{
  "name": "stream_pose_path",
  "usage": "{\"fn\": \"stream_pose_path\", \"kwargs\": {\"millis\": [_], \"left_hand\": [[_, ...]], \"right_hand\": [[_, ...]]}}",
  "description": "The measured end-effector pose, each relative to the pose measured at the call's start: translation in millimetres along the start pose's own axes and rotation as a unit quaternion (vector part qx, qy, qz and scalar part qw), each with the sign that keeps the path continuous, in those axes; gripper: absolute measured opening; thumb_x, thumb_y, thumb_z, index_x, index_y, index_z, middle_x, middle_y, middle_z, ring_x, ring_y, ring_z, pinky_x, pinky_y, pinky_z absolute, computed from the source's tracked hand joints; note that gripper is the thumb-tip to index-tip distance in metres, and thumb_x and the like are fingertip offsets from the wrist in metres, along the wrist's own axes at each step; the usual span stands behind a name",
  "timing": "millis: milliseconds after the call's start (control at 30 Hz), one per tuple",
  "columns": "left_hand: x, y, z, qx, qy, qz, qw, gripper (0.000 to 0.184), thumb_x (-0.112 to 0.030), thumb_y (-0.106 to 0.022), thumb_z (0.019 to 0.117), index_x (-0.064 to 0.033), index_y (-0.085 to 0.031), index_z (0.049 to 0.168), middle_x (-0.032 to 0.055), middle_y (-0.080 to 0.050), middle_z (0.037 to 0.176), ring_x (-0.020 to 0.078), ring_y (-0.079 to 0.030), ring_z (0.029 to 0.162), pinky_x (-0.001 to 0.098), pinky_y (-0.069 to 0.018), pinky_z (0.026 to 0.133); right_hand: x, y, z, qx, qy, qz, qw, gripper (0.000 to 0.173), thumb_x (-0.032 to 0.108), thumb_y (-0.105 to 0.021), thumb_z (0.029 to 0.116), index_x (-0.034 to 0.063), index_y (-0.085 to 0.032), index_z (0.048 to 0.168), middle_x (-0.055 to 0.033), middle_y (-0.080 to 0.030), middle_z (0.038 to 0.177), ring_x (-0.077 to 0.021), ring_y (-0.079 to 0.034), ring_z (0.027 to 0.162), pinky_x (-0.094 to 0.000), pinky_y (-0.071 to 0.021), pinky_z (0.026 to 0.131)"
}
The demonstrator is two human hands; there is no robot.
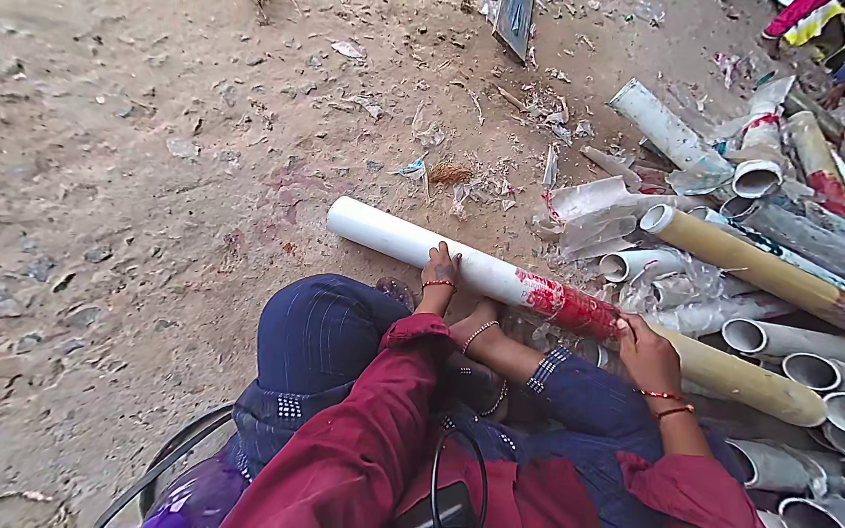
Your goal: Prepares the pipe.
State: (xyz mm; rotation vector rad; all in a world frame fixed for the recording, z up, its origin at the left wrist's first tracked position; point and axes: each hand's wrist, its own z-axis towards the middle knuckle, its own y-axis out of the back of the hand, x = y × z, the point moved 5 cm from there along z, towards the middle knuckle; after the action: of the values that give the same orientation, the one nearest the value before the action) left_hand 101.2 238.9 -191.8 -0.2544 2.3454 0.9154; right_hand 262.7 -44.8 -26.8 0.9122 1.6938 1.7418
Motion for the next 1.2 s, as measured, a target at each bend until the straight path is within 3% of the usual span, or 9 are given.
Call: {"fn": "stream_pose_path", "kwargs": {"millis": [167, 233, 333, 567, 700, 833, 900, 1033, 1200], "left_hand": [[-4.4, -6.3, 3.2, 0.005, -0.081, 0.05, 0.995, 0.035, -0.017, -0.042, 0.1101, 0.0041, -0.055, 0.135, 0.0321, -0.063, 0.128, 0.0485, -0.06, 0.123, 0.063, -0.0473, 0.102], [-3.9, -6.7, 0.1, 0.003, -0.101, 0.07, 0.992, 0.034, -0.013, -0.043, 0.109, 0.007, -0.055, 0.133, 0.0331, -0.063, 0.126, 0.0484, -0.06, 0.123, 0.0618, -0.0469, 0.103], [-8.5, -6.1, -12.0, 0.019, -0.128, 0.13, 0.983, 0.037, -0.011, -0.041, 0.1091, 0.0105, -0.051, 0.137, 0.0337, -0.06, 0.131, 0.0469, -0.059, 0.127, 0.0582, -0.0447, 0.108], [-6.5, -5.0, -25.4, 0.043, -0.09, 0.104, 0.99, 0.041, -0.015, -0.036, 0.1117, 0.0115, -0.046, 0.141, 0.034, -0.058, 0.135, 0.0434, -0.056, 0.132, 0.053, -0.0418, 0.112], [-9.4, -1.0, -22.9, -0.004, -0.003, 0.147, 0.989, 0.05, -0.03, -0.032, 0.1135, 0.0071, -0.048, 0.143, 0.0312, -0.058, 0.138, 0.0421, -0.056, 0.134, 0.0551, -0.0433, 0.11], [-16.7, 2.0, -15.2, -0.035, -0.025, 0.265, 0.963, 0.062, -0.046, -0.032, 0.1114, 0.0019, -0.044, 0.15, 0.0324, -0.058, 0.138, 0.048, -0.056, 0.131, 0.0644, -0.0435, 0.105], [-17.3, 4.7, -8.6, -0.027, -0.065, 0.269, 0.961, 0.057, -0.039, -0.032, 0.113, 0.0052, -0.048, 0.145, 0.0367, -0.057, 0.136, 0.052, -0.053, 0.133, 0.0667, -0.0394, 0.107], [-14.8, 5.4, -3.4, -0.012, -0.137, 0.224, 0.965, 0.049, -0.028, -0.034, 0.1138, 0.0098, -0.054, 0.137, 0.0412, -0.054, 0.136, 0.0553, -0.049, 0.135, 0.068, -0.0319, 0.111], [-9.7, 2.8, -10.3, -0.043, -0.077, 0.182, 0.979, 0.06, -0.038, -0.037, 0.1122, 0.0102, -0.042, 0.147, 0.0387, -0.051, 0.142, 0.0504, -0.047, 0.139, 0.062, -0.0332, 0.114]], "right_hand": [[-55.3, -14.5, -36.9, -0.063, -0.127, 0.144, 0.979, 0.029, 0.008, -0.047, 0.1075, -0.01, -0.068, 0.116, -0.0298, -0.069, 0.095, -0.0444, -0.067, 0.086, -0.0635, -0.0475, 0.081], [-47.3, -15.1, -32.9, -0.068, -0.121, 0.169, 0.976, 0.03, 0.009, -0.046, 0.1081, -0.0091, -0.067, 0.119, -0.0288, -0.07, 0.096, -0.0417, -0.067, 0.086, -0.0603, -0.0487, 0.081], [-29.5, -12.6, -21.0, -0.05, -0.072, 0.163, 0.983, 0.033, 0.011, -0.045, 0.108, -0.0097, -0.066, 0.123, -0.0324, -0.07, 0.103, -0.0488, -0.069, 0.096, -0.0648, -0.0489, 0.087], [-23.8, -15.4, -23.7, -0.022, -0.041, 0.154, 0.987, 0.031, 0.01, -0.046, 0.1076, -0.0085, -0.068, 0.118, -0.033, -0.07, 0.098, -0.0515, -0.069, 0.093, -0.0671, -0.0483, 0.082], [-22.0, -16.8, -27.5, 0.024, -0.074, 0.157, 0.985, 0.034, 0.013, -0.043, 0.1093, -0.0059, -0.067, 0.125, -0.0297, -0.071, 0.11, -0.0469, -0.068, 0.106, -0.062, -0.0489, 0.093], [-19.7, -18.3, -34.0, 0.101, -0.107, 0.171, 0.974, 0.034, 0.017, -0.043, 0.1097, 0.0003, -0.066, 0.129, -0.0236, -0.072, 0.115, -0.0394, -0.068, 0.112, -0.0559, -0.0497, 0.098], [-12.5, -22.5, -37.1, 0.089, -0.095, 0.192, 0.973, 0.03, 0.015, -0.046, 0.1089, 0.0006, -0.067, 0.125, -0.0232, -0.073, 0.107, -0.04, -0.071, 0.104, -0.0577, -0.0533, 0.09], [25.1, -37.9, -31.8, 0.082, -0.089, 0.264, 0.957, 0.03, 0.012, -0.047, 0.108, 0.0001, -0.067, 0.127, -0.0223, -0.073, 0.11, -0.0373, -0.071, 0.106, -0.0555, -0.0532, 0.089], [61.3, -77.3, 9.6, 0.07, -0.043, 0.194, 0.977, 0.028, 0.005, -0.054, 0.1024, -0.0007, -0.065, 0.127, -0.0219, -0.072, 0.111, -0.0373, -0.068, 0.109, -0.0524, -0.052, 0.094]]}}
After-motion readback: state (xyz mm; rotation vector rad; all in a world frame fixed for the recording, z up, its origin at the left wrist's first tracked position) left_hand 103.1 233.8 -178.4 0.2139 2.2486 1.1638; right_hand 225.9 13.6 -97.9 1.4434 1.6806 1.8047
